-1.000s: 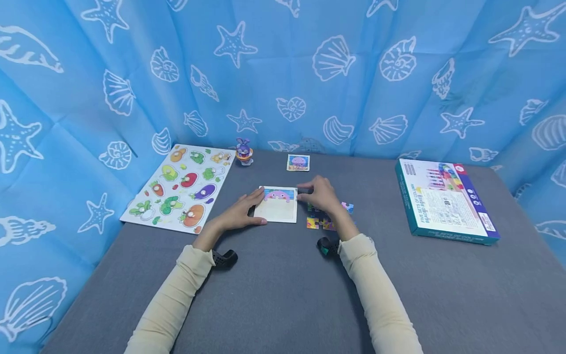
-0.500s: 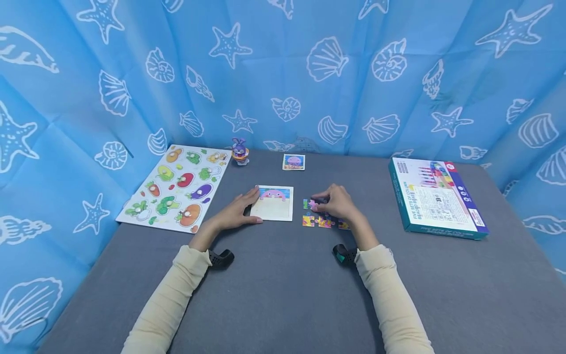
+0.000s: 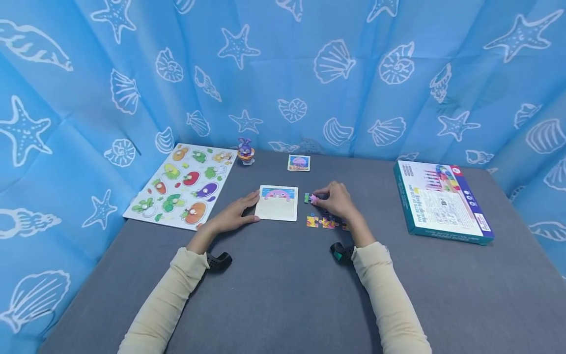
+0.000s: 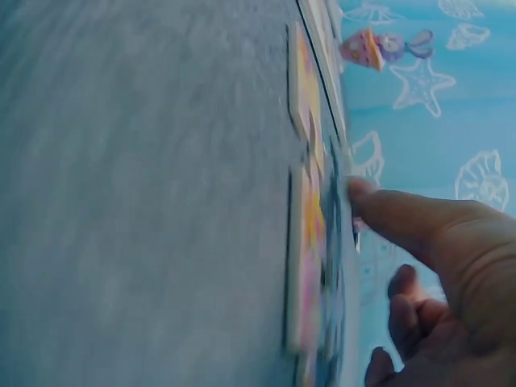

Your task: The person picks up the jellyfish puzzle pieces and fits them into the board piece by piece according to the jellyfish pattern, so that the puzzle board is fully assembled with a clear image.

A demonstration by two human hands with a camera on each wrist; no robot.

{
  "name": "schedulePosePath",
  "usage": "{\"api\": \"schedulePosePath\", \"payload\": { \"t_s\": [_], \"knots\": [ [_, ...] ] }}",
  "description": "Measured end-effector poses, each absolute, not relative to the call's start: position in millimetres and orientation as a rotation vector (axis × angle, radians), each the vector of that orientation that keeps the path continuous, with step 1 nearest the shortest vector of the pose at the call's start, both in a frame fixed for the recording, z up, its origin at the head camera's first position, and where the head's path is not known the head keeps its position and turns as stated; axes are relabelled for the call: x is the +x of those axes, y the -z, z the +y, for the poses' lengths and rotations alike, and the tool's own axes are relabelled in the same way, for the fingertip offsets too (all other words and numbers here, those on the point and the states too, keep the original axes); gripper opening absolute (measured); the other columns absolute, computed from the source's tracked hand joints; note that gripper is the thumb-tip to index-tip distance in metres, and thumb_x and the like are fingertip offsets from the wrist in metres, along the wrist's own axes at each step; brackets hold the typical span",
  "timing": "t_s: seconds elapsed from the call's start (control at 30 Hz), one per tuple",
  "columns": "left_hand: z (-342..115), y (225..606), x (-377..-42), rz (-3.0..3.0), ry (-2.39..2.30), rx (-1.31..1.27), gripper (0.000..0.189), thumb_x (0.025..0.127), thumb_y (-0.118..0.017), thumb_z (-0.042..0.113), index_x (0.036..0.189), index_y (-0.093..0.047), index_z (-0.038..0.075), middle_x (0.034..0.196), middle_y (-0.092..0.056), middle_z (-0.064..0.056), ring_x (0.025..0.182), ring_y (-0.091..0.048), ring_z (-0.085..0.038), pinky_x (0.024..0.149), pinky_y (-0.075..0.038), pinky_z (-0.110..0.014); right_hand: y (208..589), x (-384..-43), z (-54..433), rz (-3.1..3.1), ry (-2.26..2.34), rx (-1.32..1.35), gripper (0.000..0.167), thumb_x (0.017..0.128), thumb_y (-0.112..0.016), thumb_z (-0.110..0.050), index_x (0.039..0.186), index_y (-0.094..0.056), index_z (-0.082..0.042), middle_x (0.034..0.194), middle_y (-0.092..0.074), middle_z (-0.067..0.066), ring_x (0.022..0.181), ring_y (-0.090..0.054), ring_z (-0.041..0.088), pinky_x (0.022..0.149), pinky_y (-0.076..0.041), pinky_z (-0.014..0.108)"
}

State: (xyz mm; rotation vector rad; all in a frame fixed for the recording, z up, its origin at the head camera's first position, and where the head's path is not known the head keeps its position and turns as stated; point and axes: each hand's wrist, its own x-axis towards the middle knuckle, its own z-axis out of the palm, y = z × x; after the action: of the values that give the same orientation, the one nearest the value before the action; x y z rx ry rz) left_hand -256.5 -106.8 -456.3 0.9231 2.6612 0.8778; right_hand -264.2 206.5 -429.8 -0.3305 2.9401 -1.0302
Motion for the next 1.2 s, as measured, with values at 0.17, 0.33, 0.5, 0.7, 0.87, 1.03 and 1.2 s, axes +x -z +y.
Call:
{"api": "schedulePosePath", "payload": {
  "t_s": [0.17,0.33,0.5,0.7,0.87,1.03,1.2],
  "knots": [
    [-106,456,-257,2.664,-0.896,0.858,0.073,0.087,-0.062,0.031,0.144,-0.026,0.004,0.153,-0.022,-0.01,0.142,-0.017,-0.027,0.115,-0.016,-0.046,427,-271,174,2.991,1.01,-0.454,0.026,0.079,-0.071,-0.015,0.102,-0.071,-0.002,0.081,-0.049,0.018,0.071,-0.033,0.022,0.064,-0.026,0.031],
    [-104,456,-258,2.687,-0.893,0.892,0.072,0.086,-0.063,0.03,0.143,-0.029,0.003,0.152,-0.025,-0.011,0.14,-0.021,-0.029,0.113,-0.021,-0.045,428,-275,136,2.956,1.02,-0.631,0.026,0.076,-0.074,-0.015,0.099,-0.072,-0.003,0.079,-0.054,0.017,0.07,-0.036,0.02,0.064,-0.028,0.029],
    [-105,455,-257,2.677,-0.903,0.886,0.071,0.087,-0.063,0.031,0.143,-0.03,0.003,0.152,-0.026,-0.01,0.141,-0.021,-0.029,0.113,-0.02,-0.047,434,-276,115,2.943,1.052,-0.66,0.027,0.072,-0.078,-0.016,0.096,-0.073,-0.004,0.074,-0.054,0.013,0.067,-0.036,0.018,0.061,-0.028,0.028],
    [-107,455,-258,2.665,-0.894,0.876,0.07,0.087,-0.062,0.032,0.143,-0.03,0.004,0.152,-0.025,-0.009,0.141,-0.02,-0.028,0.113,-0.02,-0.048,440,-278,107,2.917,1.052,-0.646,0.027,0.073,-0.077,-0.017,0.097,-0.073,-0.004,0.07,-0.05,0.011,0.063,-0.032,0.016,0.058,-0.026,0.027],
    [-109,456,-258,2.666,-0.896,0.879,0.07,0.087,-0.063,0.031,0.143,-0.03,0.005,0.152,-0.025,-0.009,0.141,-0.02,-0.028,0.113,-0.02,-0.048,441,-280,104,2.909,1.061,-0.678,0.028,0.074,-0.077,-0.018,0.1,-0.073,-0.008,0.073,-0.051,0.011,0.066,-0.033,0.017,0.06,-0.027,0.028],
    [-109,457,-260,2.675,-0.888,0.895,0.07,0.087,-0.063,0.032,0.143,-0.03,0.006,0.152,-0.025,-0.007,0.141,-0.021,-0.027,0.113,-0.021,-0.047,441,-283,101,2.894,1.025,-0.71,0.028,0.076,-0.075,-0.021,0.101,-0.072,-0.011,0.078,-0.053,0.009,0.07,-0.037,0.017,0.061,-0.027,0.028],
    [-110,456,-259,2.673,-0.902,0.895,0.07,0.087,-0.063,0.031,0.143,-0.031,0.004,0.152,-0.026,-0.008,0.14,-0.021,-0.028,0.113,-0.021,-0.046,442,-285,98,2.88,1.007,-0.686,0.027,0.076,-0.075,-0.023,0.101,-0.072,-0.013,0.079,-0.053,0.007,0.071,-0.037,0.017,0.062,-0.026,0.028]
  ]
}}
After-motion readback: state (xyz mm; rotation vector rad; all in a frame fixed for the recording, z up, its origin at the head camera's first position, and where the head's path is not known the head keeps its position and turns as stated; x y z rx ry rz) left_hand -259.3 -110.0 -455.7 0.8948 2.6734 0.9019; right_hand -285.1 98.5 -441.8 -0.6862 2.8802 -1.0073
